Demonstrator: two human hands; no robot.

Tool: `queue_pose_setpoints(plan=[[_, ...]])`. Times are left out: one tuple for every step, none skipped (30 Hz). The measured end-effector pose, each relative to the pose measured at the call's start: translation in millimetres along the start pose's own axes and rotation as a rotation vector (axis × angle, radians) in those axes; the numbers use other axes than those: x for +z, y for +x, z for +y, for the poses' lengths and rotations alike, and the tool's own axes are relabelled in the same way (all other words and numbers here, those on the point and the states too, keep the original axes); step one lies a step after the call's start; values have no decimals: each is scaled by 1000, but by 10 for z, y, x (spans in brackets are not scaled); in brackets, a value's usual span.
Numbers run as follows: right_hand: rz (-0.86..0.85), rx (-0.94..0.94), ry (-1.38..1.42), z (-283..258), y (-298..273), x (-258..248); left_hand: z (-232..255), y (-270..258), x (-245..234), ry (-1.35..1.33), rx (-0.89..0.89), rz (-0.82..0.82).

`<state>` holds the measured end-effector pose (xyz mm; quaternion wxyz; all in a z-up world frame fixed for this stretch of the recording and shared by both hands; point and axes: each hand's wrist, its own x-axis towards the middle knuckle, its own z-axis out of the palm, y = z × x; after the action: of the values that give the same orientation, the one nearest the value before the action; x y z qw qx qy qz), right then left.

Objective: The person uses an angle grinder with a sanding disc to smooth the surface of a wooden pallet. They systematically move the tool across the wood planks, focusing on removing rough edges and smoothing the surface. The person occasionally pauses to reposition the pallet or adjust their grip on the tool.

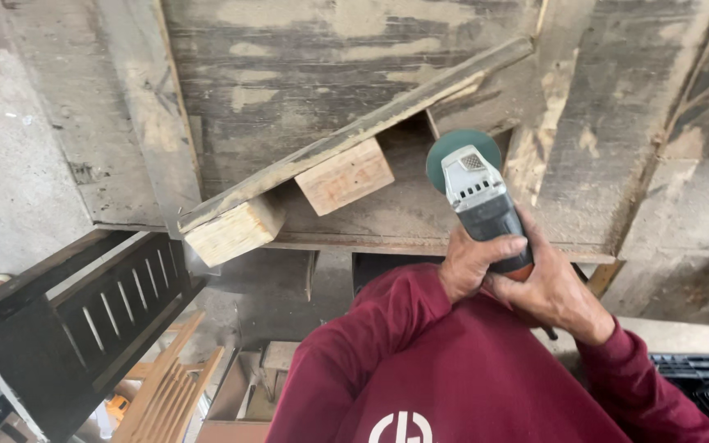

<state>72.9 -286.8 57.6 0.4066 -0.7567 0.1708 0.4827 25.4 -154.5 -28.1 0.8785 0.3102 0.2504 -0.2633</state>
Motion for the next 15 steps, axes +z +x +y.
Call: queue_pose_setpoints(plan=[[15, -91, -1, 46, 12, -38, -3, 75, 27, -15, -7, -19], [30, -183, -3, 93, 13, -66, -13, 105, 64, -12, 5, -30], [35, -282, -10, 126, 60, -123, -21, 134, 112, -9, 28, -33], [28, -242, 19, 160, 136, -192, -25, 192, 147, -7, 50, -36], [16, -176, 57, 234, 112, -211, -59, 173, 178, -17, 15, -27], [4, -109, 96, 313, 72, -224, -100, 170, 212, -27, -21, -19], [44, -150, 56, 376, 85, -247, -120, 250, 234, -28, -41, -27], [84, -189, 15, 434, 85, -270, -151, 292, 276, -5, -29, -21], [123, -235, -31, 470, 122, -329, -176, 362, 328, 16, -9, -15], [138, -230, -50, 497, 187, -410, -194, 445, 369, 38, 12, -9], [150, -205, -62, 542, 182, -458, -232, 466, 403, 31, -5, -24], [162, -179, -73, 582, 166, -490, -263, 506, 423, 24, -21, -39], [158, -171, -25, 606, 175, -530, -288, 578, 442, 18, -27, -54], [154, -162, 23, 617, 180, -565, -310, 632, 468, 34, -65, -68], [145, -157, 71, 608, 188, -592, -314, 684, 484, 50, -99, -77]])
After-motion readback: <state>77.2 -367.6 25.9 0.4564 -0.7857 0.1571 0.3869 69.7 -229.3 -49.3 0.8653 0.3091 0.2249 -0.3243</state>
